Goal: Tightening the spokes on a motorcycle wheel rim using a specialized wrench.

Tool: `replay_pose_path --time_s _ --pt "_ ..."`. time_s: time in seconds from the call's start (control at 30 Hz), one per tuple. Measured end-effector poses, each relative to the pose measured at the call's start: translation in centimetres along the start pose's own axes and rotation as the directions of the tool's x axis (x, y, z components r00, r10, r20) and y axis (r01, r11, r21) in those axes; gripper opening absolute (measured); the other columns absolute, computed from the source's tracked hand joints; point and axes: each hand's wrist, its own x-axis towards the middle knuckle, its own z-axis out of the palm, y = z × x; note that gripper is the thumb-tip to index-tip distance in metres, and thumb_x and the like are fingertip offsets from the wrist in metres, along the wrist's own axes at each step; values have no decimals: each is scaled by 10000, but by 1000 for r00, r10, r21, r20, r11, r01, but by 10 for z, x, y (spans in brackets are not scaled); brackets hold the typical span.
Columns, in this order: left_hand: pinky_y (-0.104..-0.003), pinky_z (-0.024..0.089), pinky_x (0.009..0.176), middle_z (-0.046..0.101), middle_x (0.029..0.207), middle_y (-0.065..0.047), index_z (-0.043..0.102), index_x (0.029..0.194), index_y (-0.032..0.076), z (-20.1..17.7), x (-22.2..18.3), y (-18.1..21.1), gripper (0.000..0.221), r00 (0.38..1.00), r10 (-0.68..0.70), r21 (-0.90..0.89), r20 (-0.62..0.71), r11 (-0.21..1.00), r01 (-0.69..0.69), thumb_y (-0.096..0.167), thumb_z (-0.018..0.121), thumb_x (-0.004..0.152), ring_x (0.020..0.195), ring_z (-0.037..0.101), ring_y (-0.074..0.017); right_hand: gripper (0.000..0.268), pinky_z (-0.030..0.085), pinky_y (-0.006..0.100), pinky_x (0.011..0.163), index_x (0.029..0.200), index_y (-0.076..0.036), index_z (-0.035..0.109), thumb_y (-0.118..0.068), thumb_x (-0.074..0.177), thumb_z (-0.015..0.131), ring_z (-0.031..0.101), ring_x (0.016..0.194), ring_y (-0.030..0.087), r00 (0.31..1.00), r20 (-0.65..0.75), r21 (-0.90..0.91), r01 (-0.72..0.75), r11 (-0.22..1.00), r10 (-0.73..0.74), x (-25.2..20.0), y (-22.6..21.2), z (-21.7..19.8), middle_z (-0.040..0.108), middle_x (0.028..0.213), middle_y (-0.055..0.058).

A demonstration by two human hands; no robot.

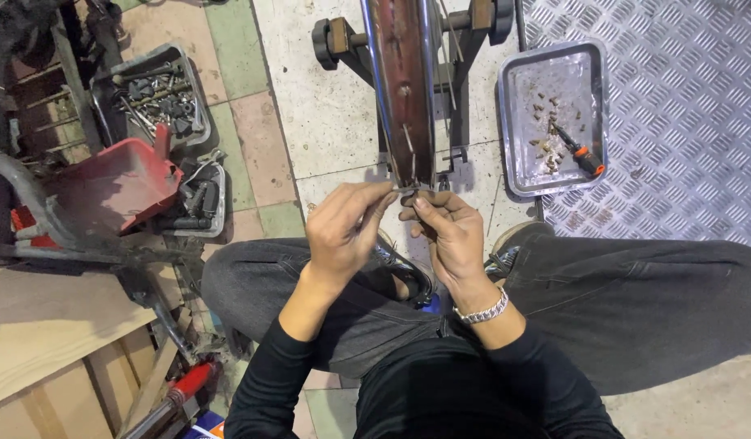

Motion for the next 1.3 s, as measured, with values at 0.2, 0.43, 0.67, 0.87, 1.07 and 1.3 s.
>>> replay_pose_path --time_s 0.2,0.43,0.67,0.87,1.07,1.3 --pt "-358 600 612 769 766 -89 792 959 82 3 -26 -15 79 996 -86 -9 15 996 86 46 780 890 658 746 -280 180 546 250 466 928 94 647 -5 868 784 754 702 325 999 -23 -50 32 998 -33 -1 3 -2 734 892 282" --pt "-337 599 603 766 731 -109 756 1004 58 13 -36 -15 80 976 -219 -84 8 972 219 65 685 967 652 757 -241 168 550 262 470 917 94 651 -4 869 778 751 699 318 999 -22 -34 40 999 -41 1 0 1 737 895 272" --pt "-331 592 619 766 739 -131 723 1025 19 35 -48 -10 164 891 -436 -206 -126 890 406 108 586 1029 632 749 -206 180 562 274 490 927 117 658 -1 868 781 744 689 307 999 -2 -59 44 997 -44 5 6 -4 727 860 271" --pt "-387 548 733 724 795 -171 702 1011 1 60 -57 -7 251 777 -606 -335 -171 777 533 175 530 1067 746 680 -218 174 569 287 499 909 108 650 0 875 783 731 672 296 997 11 -59 76 995 -75 5 5 -1 716 837 263" --pt "-243 535 621 699 758 -85 666 1009 46 93 -90 -20 272 514 -858 -684 26 360 635 278 536 1066 661 652 -134 221 539 287 409 923 124 693 -49 864 818 695 549 219 985 85 -292 171 941 -153 3 -26 9 682 681 219" --pt "-317 540 531 673 753 -147 503 1177 29 105 -127 -54 234 647 -756 -706 101 404 582 244 512 1083 621 655 -184 271 600 390 712 1065 -21 784 -85 818 875 732 924 359 809 424 -700 579 419 -407 -3 -30 -5 740 960 196"
